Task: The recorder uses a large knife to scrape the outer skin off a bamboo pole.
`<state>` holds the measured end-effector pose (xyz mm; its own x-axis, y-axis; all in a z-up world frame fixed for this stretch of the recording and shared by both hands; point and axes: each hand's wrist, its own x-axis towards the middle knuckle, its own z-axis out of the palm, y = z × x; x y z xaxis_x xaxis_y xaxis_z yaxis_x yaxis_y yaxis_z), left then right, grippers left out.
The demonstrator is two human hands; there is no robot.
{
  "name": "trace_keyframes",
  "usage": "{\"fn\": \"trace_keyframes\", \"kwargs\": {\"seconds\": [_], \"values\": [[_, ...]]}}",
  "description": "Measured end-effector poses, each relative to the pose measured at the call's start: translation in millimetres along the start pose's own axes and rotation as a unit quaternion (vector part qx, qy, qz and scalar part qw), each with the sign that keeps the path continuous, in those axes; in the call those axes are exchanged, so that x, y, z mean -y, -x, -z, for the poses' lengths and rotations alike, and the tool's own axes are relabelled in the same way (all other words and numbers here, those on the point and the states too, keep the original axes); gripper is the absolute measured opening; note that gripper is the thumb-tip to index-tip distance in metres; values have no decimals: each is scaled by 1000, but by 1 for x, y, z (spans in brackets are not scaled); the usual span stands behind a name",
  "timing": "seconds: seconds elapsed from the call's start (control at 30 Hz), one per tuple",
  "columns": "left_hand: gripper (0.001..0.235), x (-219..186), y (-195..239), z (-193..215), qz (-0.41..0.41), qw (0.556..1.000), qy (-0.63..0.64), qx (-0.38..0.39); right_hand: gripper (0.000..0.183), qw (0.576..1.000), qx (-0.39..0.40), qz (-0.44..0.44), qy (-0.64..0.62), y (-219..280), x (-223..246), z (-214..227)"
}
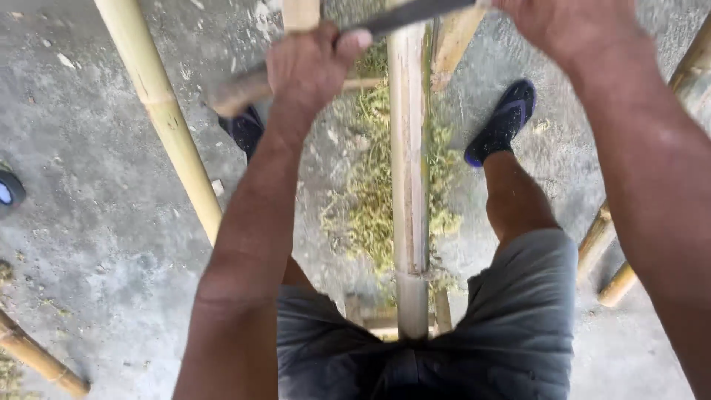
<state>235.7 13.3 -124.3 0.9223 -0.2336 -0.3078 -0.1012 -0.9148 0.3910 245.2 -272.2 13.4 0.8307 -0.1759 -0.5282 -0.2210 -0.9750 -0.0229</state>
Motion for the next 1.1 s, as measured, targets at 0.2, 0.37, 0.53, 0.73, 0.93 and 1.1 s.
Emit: {"fn": "trace_keyframes", "kwargs": {"seconds": [0.2,0.37,0.53,0.73,0.93,1.1], "values": [[71,26,-25,-31,-72,989,12,-128,39,952,-181,186,164,4,-13,-18],[70,8,-16,-7,-48,995,16,-89,40,983,-85,80,139,-6,-3,5],[74,17,-4,-23,-50,996,29,-66,42,985,-50,75,148,8,-14,-19],[80,11,26,-14,-71,992,1,-100,54,991,-89,91,30,5,-46,-58],[82,3,93,-26,-93,990,-17,-107,57,939,-236,209,135,55,-67,-98],[78,6,153,-52,-80,996,-3,-34,56,942,-215,199,164,108,-77,-136]]}}
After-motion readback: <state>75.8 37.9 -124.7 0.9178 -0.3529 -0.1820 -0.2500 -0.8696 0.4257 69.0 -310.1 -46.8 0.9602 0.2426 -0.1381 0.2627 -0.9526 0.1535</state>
